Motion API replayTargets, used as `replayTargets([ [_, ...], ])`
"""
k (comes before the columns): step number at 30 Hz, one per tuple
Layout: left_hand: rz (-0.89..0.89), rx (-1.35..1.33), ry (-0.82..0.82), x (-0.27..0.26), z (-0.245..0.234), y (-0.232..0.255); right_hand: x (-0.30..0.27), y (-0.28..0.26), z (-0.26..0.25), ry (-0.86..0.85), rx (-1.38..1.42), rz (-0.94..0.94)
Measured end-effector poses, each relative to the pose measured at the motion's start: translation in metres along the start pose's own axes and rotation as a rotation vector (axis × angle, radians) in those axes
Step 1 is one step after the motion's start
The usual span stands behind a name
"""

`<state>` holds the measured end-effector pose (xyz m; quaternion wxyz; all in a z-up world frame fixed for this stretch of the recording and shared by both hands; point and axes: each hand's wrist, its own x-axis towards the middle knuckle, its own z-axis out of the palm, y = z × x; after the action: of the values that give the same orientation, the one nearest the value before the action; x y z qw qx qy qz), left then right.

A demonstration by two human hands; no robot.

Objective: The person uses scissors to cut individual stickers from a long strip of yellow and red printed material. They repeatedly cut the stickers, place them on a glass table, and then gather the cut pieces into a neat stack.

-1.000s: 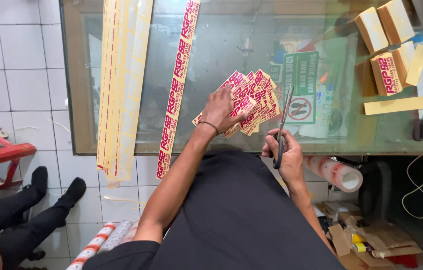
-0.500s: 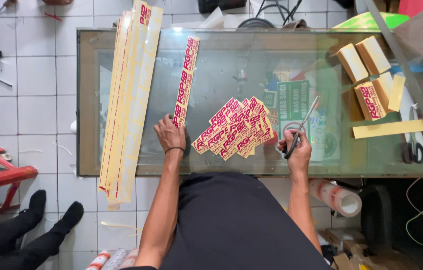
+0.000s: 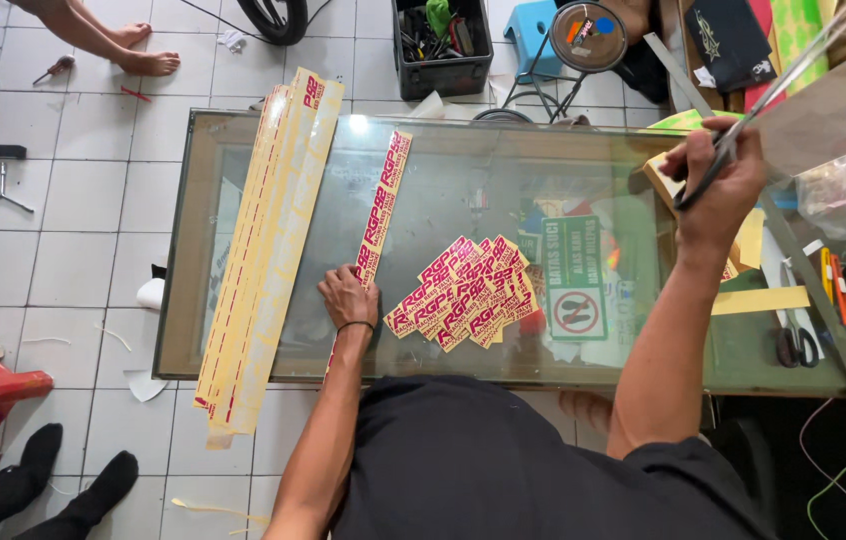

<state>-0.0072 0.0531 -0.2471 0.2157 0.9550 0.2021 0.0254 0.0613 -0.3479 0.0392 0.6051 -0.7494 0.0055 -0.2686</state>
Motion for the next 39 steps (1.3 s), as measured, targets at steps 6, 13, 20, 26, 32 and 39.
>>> replayTargets([
  [6,0.018,0.039,0.015,0.008,0.017,-0.009,0.017,0.014,0.023,0.029,0.012,0.271],
  [13,-0.121,-0.045,-0.142,0.01,-0.009,0.0,-0.064,0.073,0.049,-0.108,-0.031,0.421],
  [20,-0.083,-0.393,-0.15,0.023,0.002,-0.016,-0.169,0.034,0.1,-0.31,0.08,0.766],
  [26,-0.094,-0.664,-0.54,0.004,-0.086,0.012,-0.205,0.017,0.125,-0.415,0.267,0.81],
  [32,0.144,-0.918,-1.087,-0.035,-0.198,0.067,-0.193,0.004,0.145,-0.263,0.382,0.708],
  [39,0.329,-1.089,-1.129,-0.061,-0.195,0.086,-0.191,-0.015,0.141,-0.217,0.279,0.531],
])
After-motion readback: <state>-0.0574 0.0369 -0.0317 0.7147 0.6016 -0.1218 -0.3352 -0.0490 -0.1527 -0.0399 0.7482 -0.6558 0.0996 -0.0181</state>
